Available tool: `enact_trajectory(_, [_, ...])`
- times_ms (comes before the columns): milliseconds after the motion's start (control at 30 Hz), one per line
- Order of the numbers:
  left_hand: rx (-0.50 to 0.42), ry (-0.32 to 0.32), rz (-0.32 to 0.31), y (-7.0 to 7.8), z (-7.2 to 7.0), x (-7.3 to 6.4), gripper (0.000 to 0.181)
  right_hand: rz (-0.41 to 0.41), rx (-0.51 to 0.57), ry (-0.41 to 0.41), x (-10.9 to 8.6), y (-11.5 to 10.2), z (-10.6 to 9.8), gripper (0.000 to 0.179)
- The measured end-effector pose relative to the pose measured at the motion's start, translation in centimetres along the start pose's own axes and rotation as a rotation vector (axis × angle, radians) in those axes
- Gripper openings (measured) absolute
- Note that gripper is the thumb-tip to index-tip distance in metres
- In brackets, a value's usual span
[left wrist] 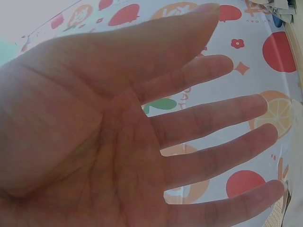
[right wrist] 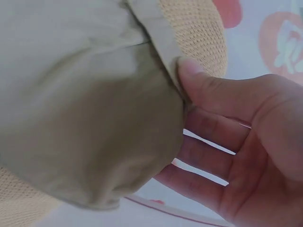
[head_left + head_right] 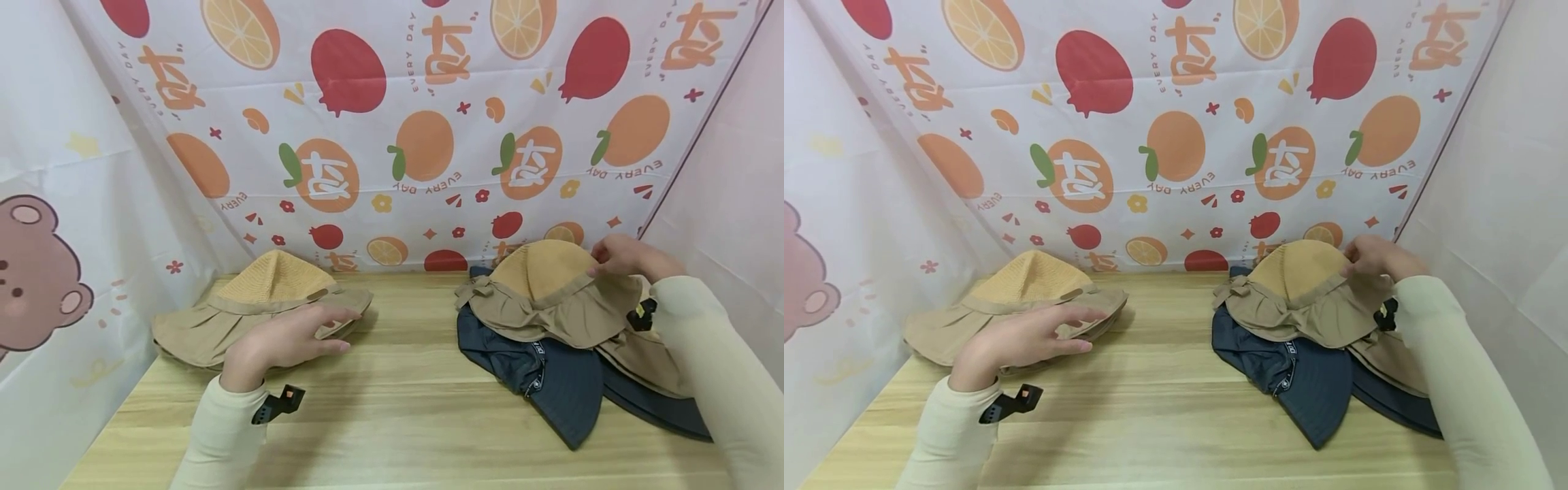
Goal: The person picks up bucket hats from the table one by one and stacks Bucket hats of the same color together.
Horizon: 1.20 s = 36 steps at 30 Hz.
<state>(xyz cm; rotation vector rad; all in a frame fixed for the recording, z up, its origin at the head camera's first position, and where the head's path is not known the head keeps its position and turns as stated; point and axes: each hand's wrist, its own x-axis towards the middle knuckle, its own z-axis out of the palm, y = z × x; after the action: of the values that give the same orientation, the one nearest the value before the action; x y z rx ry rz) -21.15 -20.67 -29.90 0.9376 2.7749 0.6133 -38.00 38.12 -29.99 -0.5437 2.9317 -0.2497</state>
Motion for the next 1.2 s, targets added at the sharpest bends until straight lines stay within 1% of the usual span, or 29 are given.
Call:
enact_trajectory(100, [0.001, 0.007, 0.009, 0.1, 0.0, -0.1, 0.049, -0.025, 0.008, 0.004, -0.3, -0.7, -0.4, 0.02])
enact_trajectory(267, [0.01, 0.014, 0.011, 0.1, -0.1, 0.0, 0.049, -0.047, 0.014, 0.021, -1.2, -2.1, -1.5, 0.022])
enact_trajectory(400, [0.007, 0.004, -0.015, 0.1, -0.1, 0.0, 0.05, -0.052, 0.01, 0.076, -2.4, -3.4, -3.0, 0.022])
enact_trajectory(533, [0.01, -0.002, -0.024, 0.2, -0.1, -0.1, 0.051, -0.043, 0.034, 0.134, -3.5, -4.9, -4.3, 0.02])
enact_trajectory(600, [0.015, -0.004, -0.022, 0.3, -0.1, -0.1, 0.05, -0.054, 0.041, 0.166, -3.9, -5.8, -4.7, 0.019])
enact_trajectory(800, [0.02, -0.014, -0.019, 0.3, -0.1, 0.0, 0.049, -0.113, 0.019, 0.287, -5.0, -8.0, -4.7, 0.015])
enact_trajectory(1000, [0.031, -0.015, -0.005, 0.4, -0.1, 0.1, 0.048, -0.225, 0.022, 0.417, -6.1, -9.8, -4.3, 0.019])
enact_trajectory(1067, [0.038, -0.015, 0.005, 0.4, -0.1, 0.1, 0.048, -0.255, 0.035, 0.446, -6.3, -10.4, -4.3, 0.022])
enact_trajectory(1200, [0.045, -0.017, 0.018, 0.6, -0.2, 0.2, 0.049, -0.278, 0.064, 0.481, -6.8, -11.4, -4.3, 0.025])
